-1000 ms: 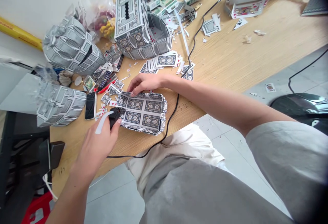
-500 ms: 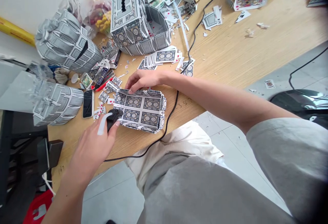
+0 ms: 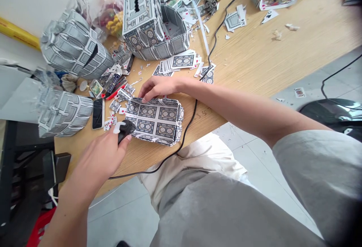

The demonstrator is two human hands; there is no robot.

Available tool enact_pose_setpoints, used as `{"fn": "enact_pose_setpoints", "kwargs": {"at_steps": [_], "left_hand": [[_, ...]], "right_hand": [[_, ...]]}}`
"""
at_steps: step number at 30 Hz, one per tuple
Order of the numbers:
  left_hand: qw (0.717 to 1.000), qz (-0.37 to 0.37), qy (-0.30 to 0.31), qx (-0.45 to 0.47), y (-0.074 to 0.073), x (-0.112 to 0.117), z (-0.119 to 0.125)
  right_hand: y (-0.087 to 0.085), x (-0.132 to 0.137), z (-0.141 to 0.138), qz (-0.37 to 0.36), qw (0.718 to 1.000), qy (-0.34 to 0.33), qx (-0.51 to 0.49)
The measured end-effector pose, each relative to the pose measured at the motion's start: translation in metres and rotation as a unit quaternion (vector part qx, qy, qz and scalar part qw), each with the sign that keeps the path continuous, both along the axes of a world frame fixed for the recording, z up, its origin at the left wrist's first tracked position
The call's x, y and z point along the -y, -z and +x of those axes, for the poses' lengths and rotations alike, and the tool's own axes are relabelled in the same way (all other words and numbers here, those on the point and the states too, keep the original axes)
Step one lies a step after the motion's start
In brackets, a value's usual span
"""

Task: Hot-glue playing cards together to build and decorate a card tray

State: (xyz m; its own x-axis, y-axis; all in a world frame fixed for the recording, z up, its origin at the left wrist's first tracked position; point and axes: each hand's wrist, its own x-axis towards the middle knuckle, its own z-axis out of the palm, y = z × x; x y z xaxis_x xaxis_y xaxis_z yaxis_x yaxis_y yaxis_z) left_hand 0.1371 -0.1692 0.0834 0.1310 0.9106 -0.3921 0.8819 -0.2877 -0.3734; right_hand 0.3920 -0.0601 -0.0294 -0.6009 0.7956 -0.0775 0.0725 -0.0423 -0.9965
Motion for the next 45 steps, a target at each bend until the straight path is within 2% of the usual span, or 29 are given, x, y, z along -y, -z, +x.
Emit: {"fn": "enact_pose_setpoints", "kwargs": {"at_steps": [6, 12, 17, 26, 33, 41, 45], "left_hand": [[1.000, -0.016, -0.001, -0.013, -0.001, -0.007, 0.003], [0.997, -0.049, 0.020, -0.064, -0.004, -0.024, 0.015], [0.995, -0.060, 0.052, -0.067, -0.008, -0.035, 0.018], [0.993, -0.073, 0.017, -0.092, -0.019, -0.030, 0.035], [0.987, -0.107, 0.012, -0.117, -0.016, -0.029, 0.028], [0.995, -0.055, 0.005, -0.087, -0.016, -0.031, 0.038], [0.995, -0.055, 0.009, -0.084, -0.015, -0.032, 0.035]], "right_hand": [[-0.001, 0.001, 0.001, 0.008, 1.000, -0.003, 0.010], [0.002, -0.001, -0.001, 0.006, 1.000, -0.005, -0.004], [0.002, -0.002, -0.001, 0.007, 1.000, -0.004, -0.001], [-0.006, 0.004, 0.001, 0.010, 1.000, -0.015, 0.015], [-0.004, 0.004, 0.000, 0.011, 0.999, -0.010, 0.031], [-0.005, 0.004, 0.001, 0.019, 0.999, -0.012, 0.035], [-0.003, 0.003, 0.000, 0.019, 0.999, -0.009, 0.032]]}}
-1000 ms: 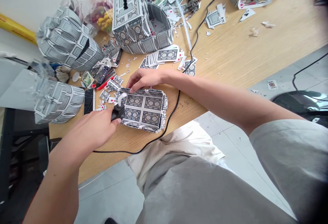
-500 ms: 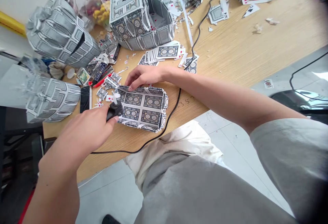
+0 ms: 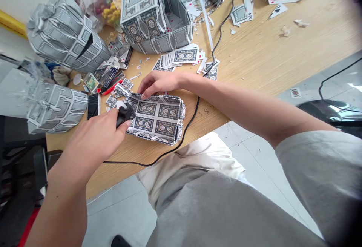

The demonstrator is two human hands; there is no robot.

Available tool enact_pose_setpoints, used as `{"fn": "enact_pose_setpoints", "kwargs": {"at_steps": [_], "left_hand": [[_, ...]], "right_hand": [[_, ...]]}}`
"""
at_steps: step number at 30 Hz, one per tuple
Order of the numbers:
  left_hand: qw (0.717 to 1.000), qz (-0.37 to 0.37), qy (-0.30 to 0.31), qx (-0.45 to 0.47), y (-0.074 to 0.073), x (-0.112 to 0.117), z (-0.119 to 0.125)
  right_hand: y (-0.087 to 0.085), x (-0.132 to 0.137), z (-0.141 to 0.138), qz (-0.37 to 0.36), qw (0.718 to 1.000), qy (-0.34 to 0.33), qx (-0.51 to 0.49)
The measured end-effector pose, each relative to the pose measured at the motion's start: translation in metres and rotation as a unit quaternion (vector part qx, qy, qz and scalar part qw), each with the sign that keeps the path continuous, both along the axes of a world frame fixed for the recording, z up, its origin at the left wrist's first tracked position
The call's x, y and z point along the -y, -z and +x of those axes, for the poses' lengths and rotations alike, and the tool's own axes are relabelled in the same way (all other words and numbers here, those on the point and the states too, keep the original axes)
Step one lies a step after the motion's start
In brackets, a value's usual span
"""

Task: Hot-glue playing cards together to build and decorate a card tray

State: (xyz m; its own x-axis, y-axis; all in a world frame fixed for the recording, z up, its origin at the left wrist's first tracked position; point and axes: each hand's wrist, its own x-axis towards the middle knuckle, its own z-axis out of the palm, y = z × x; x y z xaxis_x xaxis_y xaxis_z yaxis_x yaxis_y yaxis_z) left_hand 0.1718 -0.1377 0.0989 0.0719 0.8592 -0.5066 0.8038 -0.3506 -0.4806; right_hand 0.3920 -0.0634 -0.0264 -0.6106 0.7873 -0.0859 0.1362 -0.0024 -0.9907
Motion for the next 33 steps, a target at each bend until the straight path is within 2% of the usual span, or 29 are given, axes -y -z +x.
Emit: {"fn": "enact_pose_setpoints", "kwargs": {"at_steps": [5, 12, 23, 25, 27, 30, 33], "left_hand": [[0.999, -0.030, 0.006, -0.010, 0.000, 0.001, -0.008], [0.999, 0.023, 0.007, 0.038, 0.002, -0.001, -0.003], [0.997, 0.037, 0.012, 0.064, 0.002, -0.005, -0.013], [0.996, 0.041, 0.007, 0.077, 0.002, -0.004, -0.014], [0.993, 0.057, 0.003, 0.106, 0.004, -0.002, -0.017], [0.985, 0.081, 0.002, 0.151, 0.008, 0.003, -0.023], [0.978, 0.097, 0.013, 0.182, 0.011, 0.009, -0.034]], "right_hand": [[0.002, 0.000, -0.001, -0.003, 1.000, 0.005, -0.012], [0.002, 0.000, -0.001, -0.005, 1.000, 0.007, -0.017], [0.004, -0.001, -0.001, 0.014, 1.000, -0.004, 0.003], [0.003, -0.002, 0.000, 0.053, 0.998, 0.000, 0.015], [-0.004, 0.000, 0.002, 0.126, 0.991, 0.027, 0.034], [-0.031, 0.014, 0.003, 0.269, 0.955, 0.070, 0.104], [-0.060, 0.045, -0.005, 0.352, 0.910, 0.011, 0.221]]}}
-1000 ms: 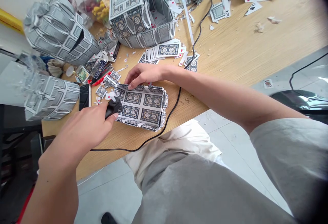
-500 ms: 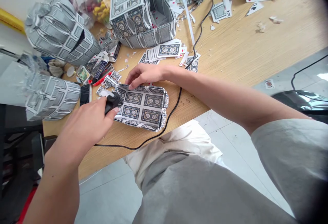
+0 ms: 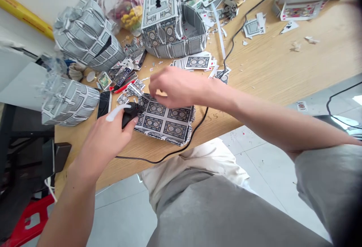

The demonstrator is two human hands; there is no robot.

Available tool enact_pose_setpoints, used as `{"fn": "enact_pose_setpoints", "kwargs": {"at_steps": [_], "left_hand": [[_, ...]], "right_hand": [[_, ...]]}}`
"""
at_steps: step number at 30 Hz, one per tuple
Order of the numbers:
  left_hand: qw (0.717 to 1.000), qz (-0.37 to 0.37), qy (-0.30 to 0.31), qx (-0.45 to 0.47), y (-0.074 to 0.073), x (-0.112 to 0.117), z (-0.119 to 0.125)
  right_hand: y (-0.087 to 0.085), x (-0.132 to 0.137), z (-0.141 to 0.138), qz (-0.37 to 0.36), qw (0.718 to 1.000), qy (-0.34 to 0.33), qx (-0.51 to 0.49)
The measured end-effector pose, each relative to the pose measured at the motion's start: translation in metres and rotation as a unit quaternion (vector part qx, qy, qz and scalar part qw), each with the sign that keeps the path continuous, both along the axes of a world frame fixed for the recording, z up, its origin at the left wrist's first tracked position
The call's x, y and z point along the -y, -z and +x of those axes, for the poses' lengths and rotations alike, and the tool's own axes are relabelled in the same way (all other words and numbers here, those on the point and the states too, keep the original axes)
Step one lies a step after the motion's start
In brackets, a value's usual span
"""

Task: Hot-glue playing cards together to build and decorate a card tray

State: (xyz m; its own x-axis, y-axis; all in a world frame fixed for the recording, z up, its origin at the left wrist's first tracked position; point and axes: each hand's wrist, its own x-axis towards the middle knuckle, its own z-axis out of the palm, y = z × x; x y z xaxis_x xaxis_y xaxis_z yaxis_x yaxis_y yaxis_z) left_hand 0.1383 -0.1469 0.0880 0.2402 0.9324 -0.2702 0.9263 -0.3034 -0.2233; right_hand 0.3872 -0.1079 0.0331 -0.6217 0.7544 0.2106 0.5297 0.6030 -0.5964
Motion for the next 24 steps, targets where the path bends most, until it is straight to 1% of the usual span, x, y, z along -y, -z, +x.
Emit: {"fn": "enact_pose_setpoints", "kwargs": {"at_steps": [1, 3, 5, 7, 10, 13, 19, 24], "left_hand": [[1.000, 0.005, 0.003, 0.009, 0.001, 0.001, -0.003], [1.000, 0.008, 0.007, 0.025, 0.002, 0.003, -0.009], [0.999, 0.008, 0.007, 0.037, 0.002, 0.005, -0.013], [0.999, 0.008, 0.000, 0.049, 0.002, 0.006, -0.014], [0.998, 0.006, 0.002, 0.069, 0.002, 0.008, -0.012], [0.997, -0.003, 0.012, 0.076, 0.002, 0.009, -0.010], [0.999, -0.015, 0.023, 0.043, 0.009, 0.004, -0.015], [1.000, -0.006, 0.030, 0.004, 0.013, 0.002, -0.018]], "right_hand": [[-0.006, 0.012, -0.005, 0.006, 0.999, -0.022, 0.049], [-0.009, 0.032, -0.017, 0.006, 0.988, -0.067, 0.138], [-0.003, 0.044, -0.029, 0.019, 0.976, -0.103, 0.190], [0.007, 0.047, -0.039, 0.035, 0.970, -0.112, 0.213], [0.019, 0.043, -0.047, 0.051, 0.967, -0.111, 0.224], [0.026, 0.039, -0.050, 0.042, 0.967, -0.120, 0.223], [0.037, 0.039, -0.052, 0.054, 0.969, -0.118, 0.208], [0.039, 0.040, -0.052, 0.060, 0.969, -0.118, 0.206]]}}
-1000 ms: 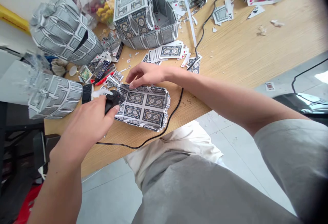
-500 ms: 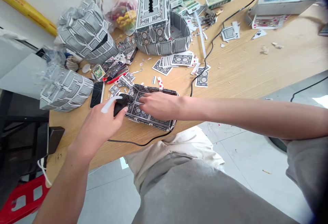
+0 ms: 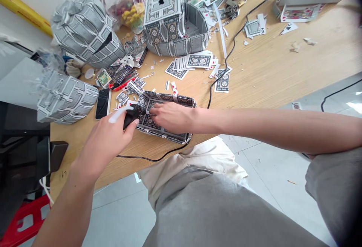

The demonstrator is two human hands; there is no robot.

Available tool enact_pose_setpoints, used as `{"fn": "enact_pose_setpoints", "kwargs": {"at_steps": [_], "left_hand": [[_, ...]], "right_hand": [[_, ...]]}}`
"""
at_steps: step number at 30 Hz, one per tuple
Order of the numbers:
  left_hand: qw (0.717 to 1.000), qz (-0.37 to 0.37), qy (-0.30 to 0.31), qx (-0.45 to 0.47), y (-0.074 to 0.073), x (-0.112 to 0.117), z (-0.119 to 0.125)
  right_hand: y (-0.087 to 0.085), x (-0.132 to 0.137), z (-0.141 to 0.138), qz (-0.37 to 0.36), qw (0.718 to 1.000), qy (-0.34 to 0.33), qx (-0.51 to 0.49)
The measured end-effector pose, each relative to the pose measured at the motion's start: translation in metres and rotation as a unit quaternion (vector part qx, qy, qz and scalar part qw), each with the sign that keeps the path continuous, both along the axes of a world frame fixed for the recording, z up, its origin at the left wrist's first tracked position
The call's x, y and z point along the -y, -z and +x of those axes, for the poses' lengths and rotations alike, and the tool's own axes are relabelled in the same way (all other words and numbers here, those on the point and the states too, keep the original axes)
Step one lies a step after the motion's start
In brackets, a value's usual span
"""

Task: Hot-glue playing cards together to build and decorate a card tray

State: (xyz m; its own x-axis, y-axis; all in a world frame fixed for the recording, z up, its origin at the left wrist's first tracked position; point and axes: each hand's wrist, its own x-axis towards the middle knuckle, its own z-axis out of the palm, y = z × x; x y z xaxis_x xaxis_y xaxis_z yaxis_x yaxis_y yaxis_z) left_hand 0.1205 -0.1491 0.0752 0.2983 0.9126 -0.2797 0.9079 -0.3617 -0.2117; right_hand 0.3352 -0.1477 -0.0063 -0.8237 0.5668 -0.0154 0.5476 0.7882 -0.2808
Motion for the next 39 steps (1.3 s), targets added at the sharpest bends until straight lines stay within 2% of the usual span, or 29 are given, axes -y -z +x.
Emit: {"fn": "enact_pose_setpoints", "kwargs": {"at_steps": [7, 19, 25, 33, 39], "left_hand": [[0.999, 0.004, -0.011, 0.032, -0.003, 0.001, 0.014], [0.997, 0.029, 0.011, 0.072, 0.010, -0.013, 0.018], [0.997, 0.005, 0.000, 0.075, 0.020, -0.023, 0.018], [0.989, -0.015, 0.070, 0.126, 0.028, -0.026, 0.017], [0.986, -0.010, 0.091, 0.143, 0.036, -0.026, 0.013]], "right_hand": [[-0.007, 0.002, -0.002, -0.016, 1.000, 0.019, 0.008], [-0.005, 0.008, -0.007, -0.016, 0.999, 0.042, 0.014], [-0.005, 0.011, -0.006, -0.023, 0.999, 0.044, 0.013], [-0.004, 0.014, -0.005, -0.011, 0.999, 0.053, 0.005], [-0.005, 0.018, -0.008, -0.030, 0.997, 0.064, 0.024]]}}
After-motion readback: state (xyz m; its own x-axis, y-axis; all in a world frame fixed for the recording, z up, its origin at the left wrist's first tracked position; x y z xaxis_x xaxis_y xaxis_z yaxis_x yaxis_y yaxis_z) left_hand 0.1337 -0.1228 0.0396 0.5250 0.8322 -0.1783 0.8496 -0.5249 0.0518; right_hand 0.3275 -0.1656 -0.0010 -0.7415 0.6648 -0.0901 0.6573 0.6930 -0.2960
